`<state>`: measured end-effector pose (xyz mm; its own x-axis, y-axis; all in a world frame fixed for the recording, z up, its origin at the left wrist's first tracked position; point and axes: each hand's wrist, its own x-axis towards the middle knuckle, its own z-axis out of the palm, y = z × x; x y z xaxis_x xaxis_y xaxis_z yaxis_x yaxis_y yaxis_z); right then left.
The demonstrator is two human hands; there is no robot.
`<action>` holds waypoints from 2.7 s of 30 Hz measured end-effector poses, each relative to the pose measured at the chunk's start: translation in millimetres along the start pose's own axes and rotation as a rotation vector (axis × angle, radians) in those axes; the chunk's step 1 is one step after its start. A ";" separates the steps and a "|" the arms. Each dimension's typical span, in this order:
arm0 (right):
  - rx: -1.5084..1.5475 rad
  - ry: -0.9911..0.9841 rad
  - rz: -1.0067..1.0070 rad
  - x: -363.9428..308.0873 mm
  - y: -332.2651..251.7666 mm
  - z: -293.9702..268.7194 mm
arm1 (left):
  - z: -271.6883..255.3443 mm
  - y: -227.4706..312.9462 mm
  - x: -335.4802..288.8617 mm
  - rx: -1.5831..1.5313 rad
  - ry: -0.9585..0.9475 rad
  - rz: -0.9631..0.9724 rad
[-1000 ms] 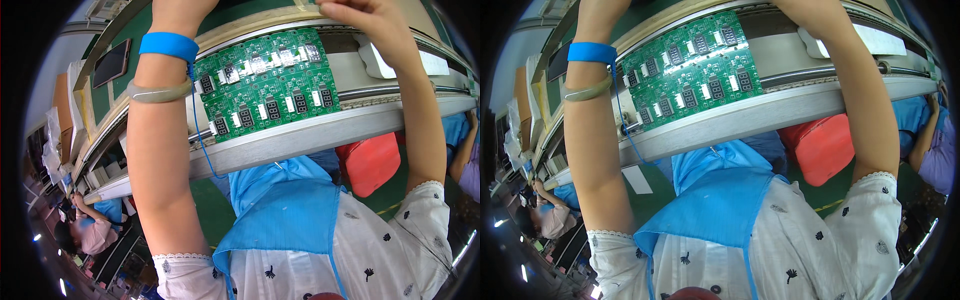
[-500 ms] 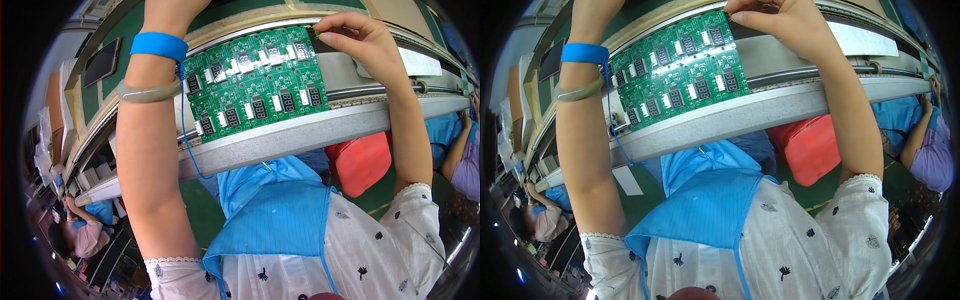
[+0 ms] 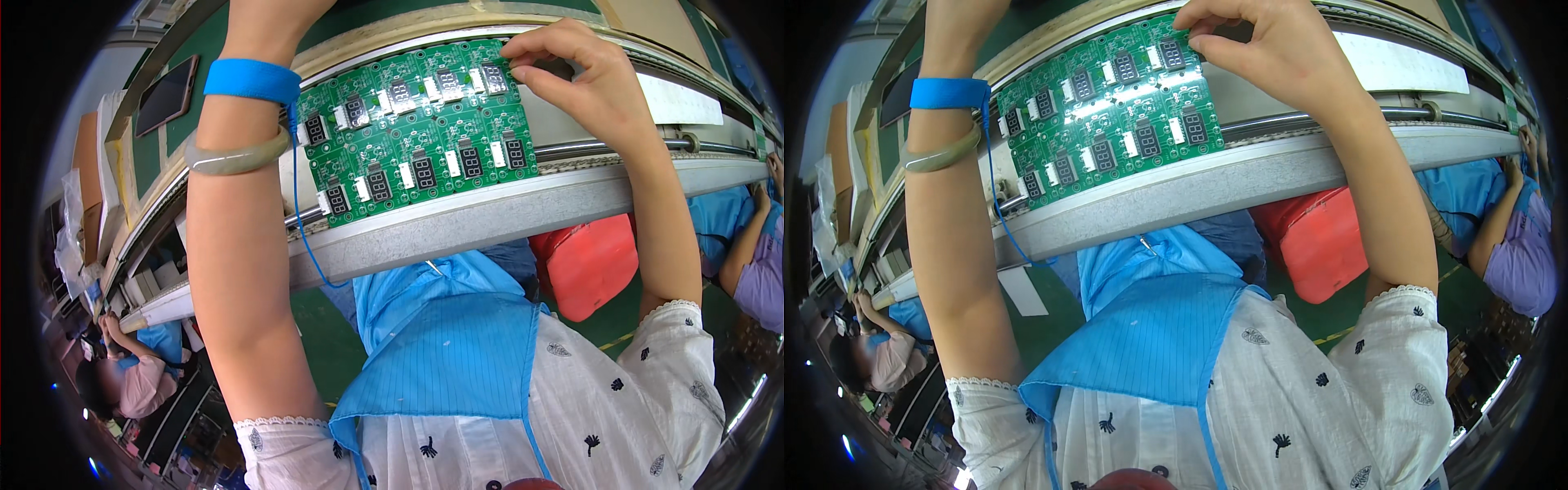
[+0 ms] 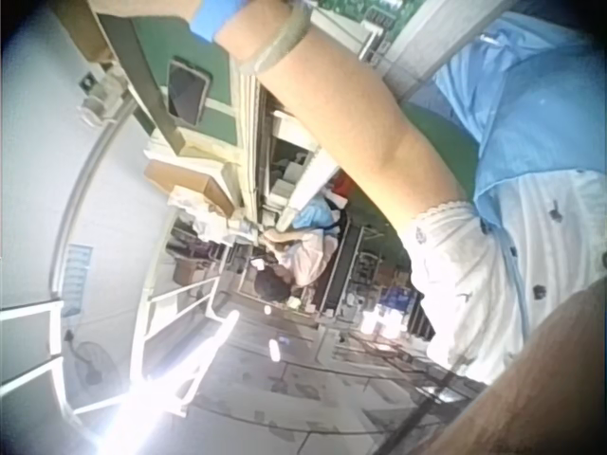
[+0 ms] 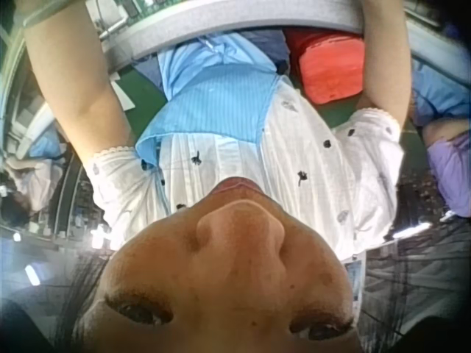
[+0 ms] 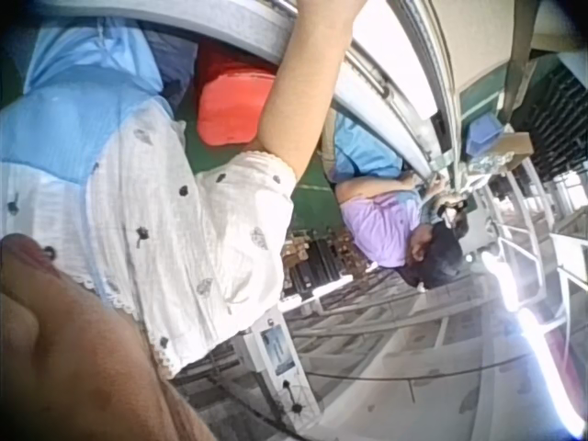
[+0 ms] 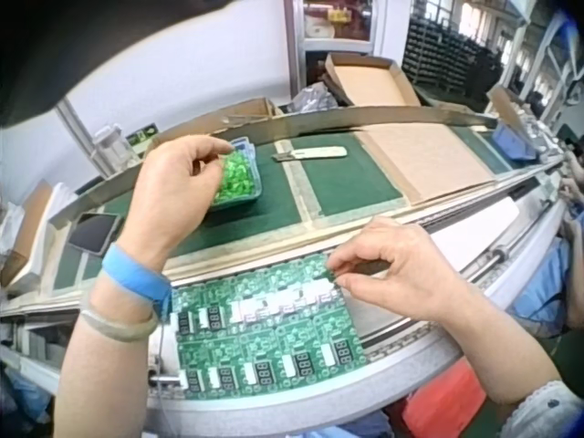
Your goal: The person inserts small green electronic components into a green circuit board resting on a metal rail. They pick up components from a nearby container and place them into specific slots on the board, repeating this process for multiple units.
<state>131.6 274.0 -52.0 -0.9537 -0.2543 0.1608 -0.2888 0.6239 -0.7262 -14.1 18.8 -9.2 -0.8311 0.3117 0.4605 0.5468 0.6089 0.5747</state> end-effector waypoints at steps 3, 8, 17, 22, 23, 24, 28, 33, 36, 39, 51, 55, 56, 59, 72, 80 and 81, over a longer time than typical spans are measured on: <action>-0.018 0.004 -0.045 2.9 -6.7 1.4 | -29.3 -3.2 18.9 -0.177 -0.113 -0.325; -0.099 0.021 -0.052 -0.1 -5.0 -1.6 | -20.8 23.4 -18.4 -0.144 0.004 -0.125; -0.170 0.007 -0.078 2.4 -19.1 2.2 | -50.0 30.4 -63.2 -0.448 0.034 -0.196; -0.236 0.021 -0.121 17.4 -11.1 -22.3 | -69.6 14.9 -84.2 -0.670 -0.066 -0.461; -0.205 0.041 -0.110 24.0 -7.9 -21.7 | -73.9 14.4 -90.4 -0.688 -0.083 -0.534; -0.228 0.108 -0.155 31.4 -20.0 -17.9 | -76.3 18.5 -94.4 -0.713 -0.107 -0.603; -0.289 0.249 -0.308 76.2 -75.2 7.2 | -75.9 19.1 -115.4 -0.765 -0.140 -0.769; -0.266 0.214 -0.381 128.0 -85.7 18.2 | -80.3 -4.3 -133.1 -0.787 -0.261 -0.511; -0.264 0.180 -0.386 163.8 -74.1 27.6 | -82.6 -7.5 -138.5 -0.754 -0.249 -0.515; -0.386 0.143 -0.425 165.5 -78.3 33.3 | -84.6 -14.5 -143.2 -0.727 -0.272 -0.481; -0.568 0.107 -0.304 188.7 -78.9 53.5 | -83.7 -14.8 -146.7 -0.649 -0.302 -0.404; -0.527 0.111 -0.291 189.1 -79.6 53.6 | -82.5 -15.5 -147.4 -0.609 -0.303 -0.385; -0.507 0.103 -0.296 190.4 -78.2 53.2 | -82.8 -15.2 -147.0 -0.571 -0.314 -0.375; -0.452 0.096 -0.289 192.2 -74.0 51.7 | -81.2 -12.6 -146.3 -0.488 -0.343 -0.357; -0.234 0.306 -0.449 145.0 -81.5 42.9 | -68.4 -7.8 -146.9 -0.237 -0.367 -0.156; 0.025 0.229 -0.067 151.3 -77.3 18.6 | -66.5 0.8 -143.9 -0.103 -0.340 -0.095; -0.033 0.287 -0.263 127.8 -76.2 25.9 | -65.6 -0.2 -144.6 -0.121 -0.326 -0.108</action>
<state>33.9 174.8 6.6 -0.8299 -0.1947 0.5229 -0.5250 0.5895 -0.6139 112.6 -74.3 -31.6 -0.8625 0.4786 0.1642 0.4462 0.5665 0.6928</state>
